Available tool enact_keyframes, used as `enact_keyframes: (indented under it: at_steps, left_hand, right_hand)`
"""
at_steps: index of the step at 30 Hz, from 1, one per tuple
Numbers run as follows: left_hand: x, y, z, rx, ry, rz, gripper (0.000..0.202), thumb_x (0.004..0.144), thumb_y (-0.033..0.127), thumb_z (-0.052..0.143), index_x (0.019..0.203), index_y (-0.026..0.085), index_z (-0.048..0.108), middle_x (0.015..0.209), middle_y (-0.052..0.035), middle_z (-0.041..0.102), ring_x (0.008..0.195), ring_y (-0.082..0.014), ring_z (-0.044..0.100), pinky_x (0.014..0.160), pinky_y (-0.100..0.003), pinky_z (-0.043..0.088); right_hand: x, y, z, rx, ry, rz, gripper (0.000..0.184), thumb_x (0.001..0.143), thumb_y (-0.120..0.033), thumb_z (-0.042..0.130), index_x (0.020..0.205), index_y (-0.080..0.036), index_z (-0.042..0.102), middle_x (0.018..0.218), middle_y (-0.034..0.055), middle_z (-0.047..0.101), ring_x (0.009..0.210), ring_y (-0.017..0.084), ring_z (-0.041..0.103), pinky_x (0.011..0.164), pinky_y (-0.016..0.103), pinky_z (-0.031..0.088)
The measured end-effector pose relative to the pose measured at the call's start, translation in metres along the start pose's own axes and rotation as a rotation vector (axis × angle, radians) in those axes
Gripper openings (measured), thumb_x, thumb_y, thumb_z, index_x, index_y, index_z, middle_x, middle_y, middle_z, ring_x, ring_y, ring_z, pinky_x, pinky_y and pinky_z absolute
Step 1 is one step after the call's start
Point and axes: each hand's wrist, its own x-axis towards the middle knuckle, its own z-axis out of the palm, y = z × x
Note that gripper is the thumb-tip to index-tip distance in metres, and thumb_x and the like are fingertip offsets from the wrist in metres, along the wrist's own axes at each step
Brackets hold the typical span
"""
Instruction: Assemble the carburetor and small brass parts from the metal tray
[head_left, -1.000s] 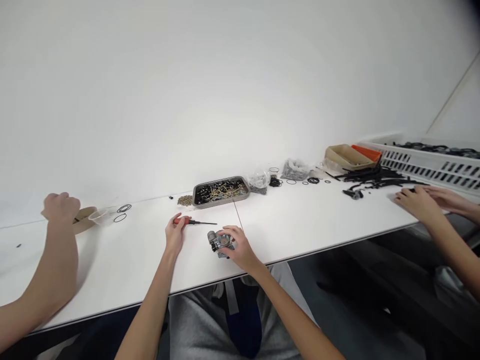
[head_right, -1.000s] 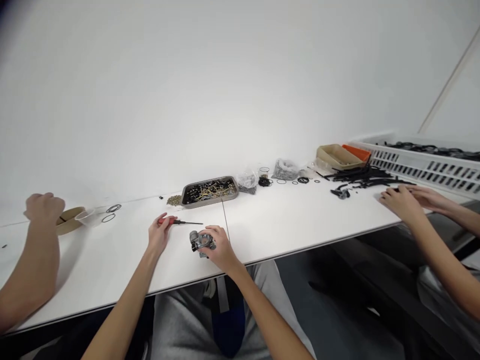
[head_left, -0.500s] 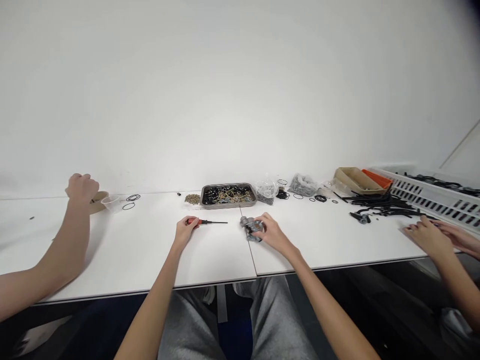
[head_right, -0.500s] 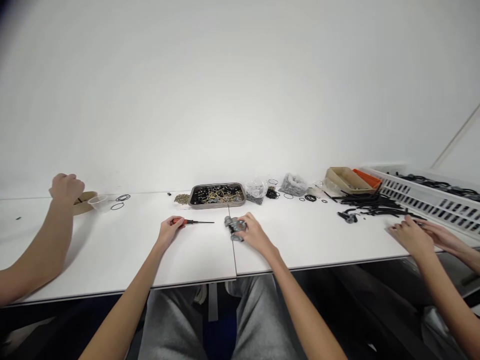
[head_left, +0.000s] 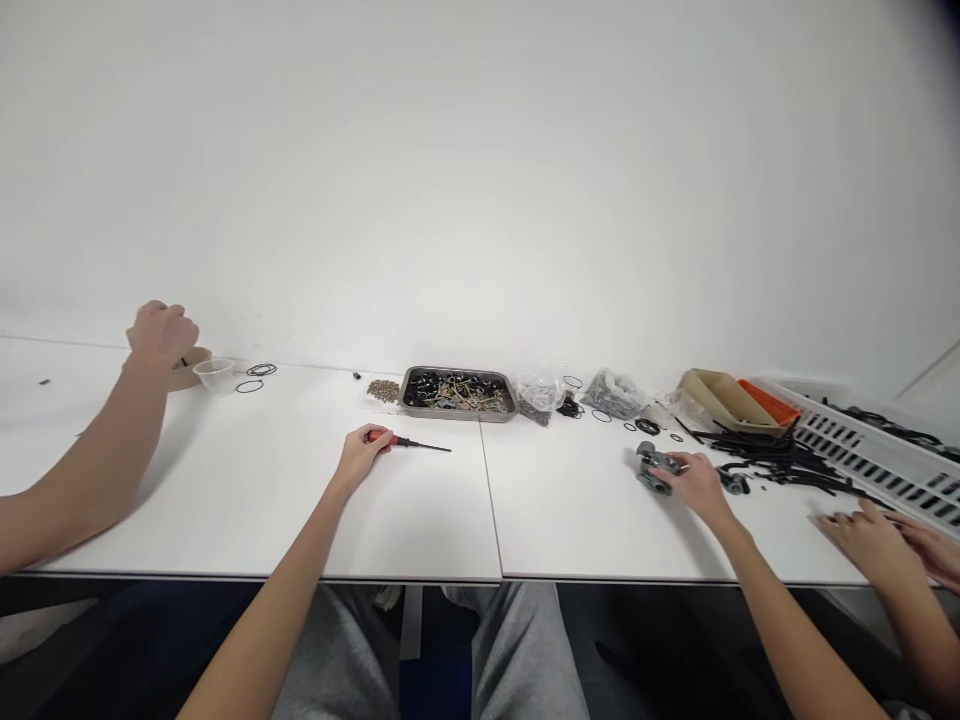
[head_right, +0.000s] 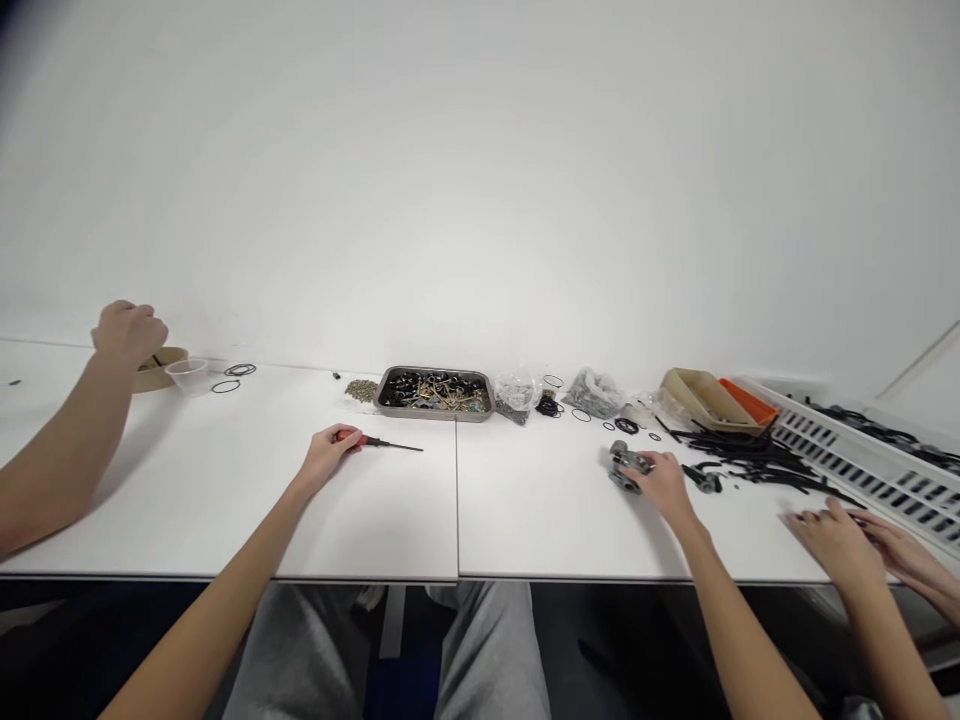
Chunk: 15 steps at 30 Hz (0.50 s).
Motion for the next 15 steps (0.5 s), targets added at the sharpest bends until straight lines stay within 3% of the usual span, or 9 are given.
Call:
enact_keyframes:
  at_steps: [9, 12, 15]
  left_hand:
    - [0.002, 0.001, -0.002, 0.043, -0.013, 0.015, 0.043, 0.065, 0.048, 0.076, 0.083, 0.011, 0.065, 0.074, -0.0069, 0.067, 0.067, -0.0147, 0.059, 0.07, -0.027, 0.049]
    - [0.003, 0.001, -0.001, 0.07, -0.018, 0.028, 0.043, 0.066, 0.049, 0.074, 0.084, 0.011, 0.065, 0.075, -0.0074, 0.067, 0.068, -0.0149, 0.06, 0.071, -0.028, 0.049]
    - [0.004, 0.0, 0.0, 0.124, 0.002, 0.047, 0.045, 0.066, 0.05, 0.072, 0.087, 0.011, 0.064, 0.078, -0.0083, 0.067, 0.069, -0.0159, 0.06, 0.072, -0.03, 0.05]
  right_hand:
    - [0.049, 0.02, 0.003, -0.086, 0.064, 0.088, 0.02, 0.061, -0.023, 0.075, 0.059, -0.021, 0.056, 0.068, 0.0047, 0.046, 0.084, 0.026, 0.05, 0.078, 0.038, 0.035]
    - [0.056, 0.026, 0.008, -0.138, 0.08, 0.086, 0.016, 0.061, -0.018, 0.077, 0.069, -0.017, 0.063, 0.073, 0.0076, 0.048, 0.086, 0.025, 0.049, 0.078, 0.036, 0.035]
    - [0.058, 0.031, 0.012, -0.194, 0.097, 0.076, 0.025, 0.07, -0.024, 0.074, 0.089, -0.009, 0.069, 0.085, 0.0147, 0.053, 0.09, 0.025, 0.05, 0.079, 0.036, 0.036]
